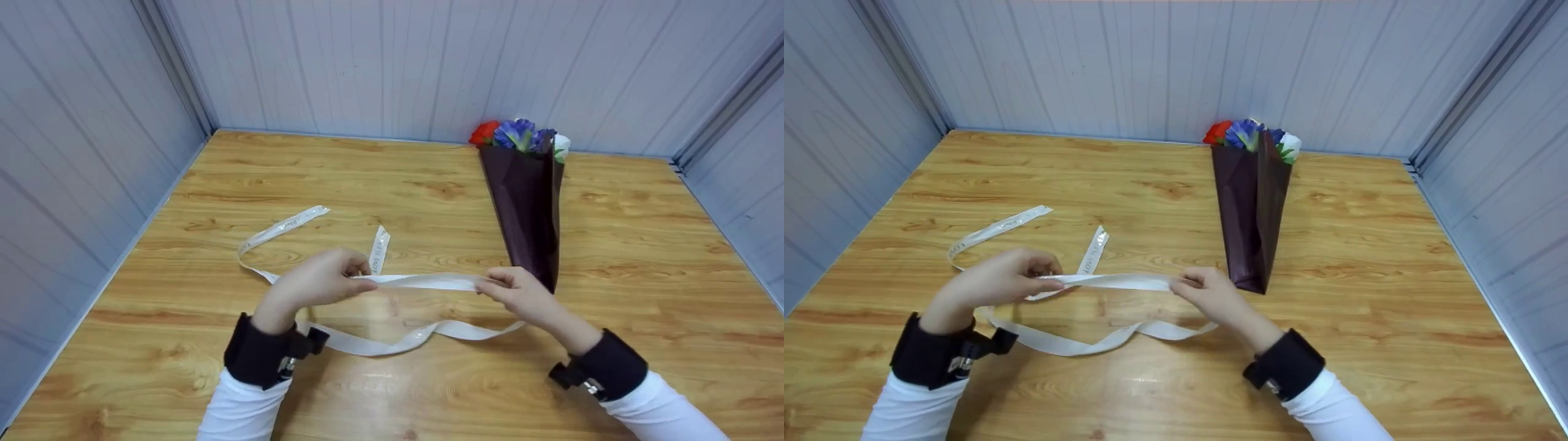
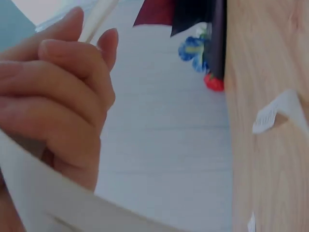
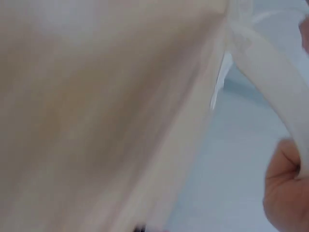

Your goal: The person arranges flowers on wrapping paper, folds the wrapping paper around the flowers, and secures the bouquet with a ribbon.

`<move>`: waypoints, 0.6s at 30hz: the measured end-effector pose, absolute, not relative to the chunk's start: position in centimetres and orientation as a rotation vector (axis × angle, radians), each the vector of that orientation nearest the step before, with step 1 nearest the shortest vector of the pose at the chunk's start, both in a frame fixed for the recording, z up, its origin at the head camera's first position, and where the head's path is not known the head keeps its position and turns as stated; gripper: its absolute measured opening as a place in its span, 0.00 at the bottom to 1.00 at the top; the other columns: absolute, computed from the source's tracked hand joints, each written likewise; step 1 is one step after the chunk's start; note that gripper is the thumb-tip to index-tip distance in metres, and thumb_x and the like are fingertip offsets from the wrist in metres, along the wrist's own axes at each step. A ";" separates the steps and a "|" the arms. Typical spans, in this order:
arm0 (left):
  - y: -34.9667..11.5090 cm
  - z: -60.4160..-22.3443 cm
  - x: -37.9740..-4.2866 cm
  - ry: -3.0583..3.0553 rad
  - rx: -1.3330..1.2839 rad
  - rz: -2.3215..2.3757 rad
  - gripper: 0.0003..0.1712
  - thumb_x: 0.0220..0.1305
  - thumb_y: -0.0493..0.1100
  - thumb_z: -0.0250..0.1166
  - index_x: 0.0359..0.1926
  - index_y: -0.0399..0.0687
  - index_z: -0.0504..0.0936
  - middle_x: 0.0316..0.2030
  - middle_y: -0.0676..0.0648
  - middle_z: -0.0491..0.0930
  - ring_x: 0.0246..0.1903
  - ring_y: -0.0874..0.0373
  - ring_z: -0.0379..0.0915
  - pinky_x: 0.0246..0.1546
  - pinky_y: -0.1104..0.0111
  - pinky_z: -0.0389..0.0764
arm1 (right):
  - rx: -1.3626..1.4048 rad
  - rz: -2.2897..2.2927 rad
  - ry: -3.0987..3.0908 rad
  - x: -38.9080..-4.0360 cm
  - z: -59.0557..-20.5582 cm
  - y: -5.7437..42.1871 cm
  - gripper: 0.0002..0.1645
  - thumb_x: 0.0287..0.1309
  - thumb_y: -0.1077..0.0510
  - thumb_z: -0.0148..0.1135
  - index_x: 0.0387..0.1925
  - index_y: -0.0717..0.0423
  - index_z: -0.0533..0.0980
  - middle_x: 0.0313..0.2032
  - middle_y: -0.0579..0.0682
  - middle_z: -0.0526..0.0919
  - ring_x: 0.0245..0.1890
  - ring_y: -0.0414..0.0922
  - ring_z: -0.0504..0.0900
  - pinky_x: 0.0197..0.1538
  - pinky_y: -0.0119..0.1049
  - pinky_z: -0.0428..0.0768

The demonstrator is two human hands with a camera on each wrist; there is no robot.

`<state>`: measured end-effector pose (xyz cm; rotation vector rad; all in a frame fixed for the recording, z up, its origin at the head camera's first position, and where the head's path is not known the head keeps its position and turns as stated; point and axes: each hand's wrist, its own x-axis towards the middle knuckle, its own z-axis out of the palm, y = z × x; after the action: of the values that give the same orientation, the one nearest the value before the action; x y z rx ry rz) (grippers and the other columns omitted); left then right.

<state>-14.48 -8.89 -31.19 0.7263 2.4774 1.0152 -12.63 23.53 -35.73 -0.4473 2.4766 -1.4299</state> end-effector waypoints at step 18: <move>-14.6 -30.3 -15.2 2.687 0.384 0.847 0.18 0.66 0.44 0.59 0.19 0.45 0.73 0.15 0.54 0.59 0.17 0.61 0.53 0.21 0.69 0.58 | -0.273 -0.518 2.292 -13.1 -31.8 32.3 0.17 0.63 0.52 0.55 0.27 0.60 0.80 0.09 0.40 0.63 0.11 0.34 0.60 0.20 0.28 0.60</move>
<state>-15.21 -14.61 -30.30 0.3836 2.6871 0.8465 -13.07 32.29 -31.76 -0.2732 2.2919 -0.5178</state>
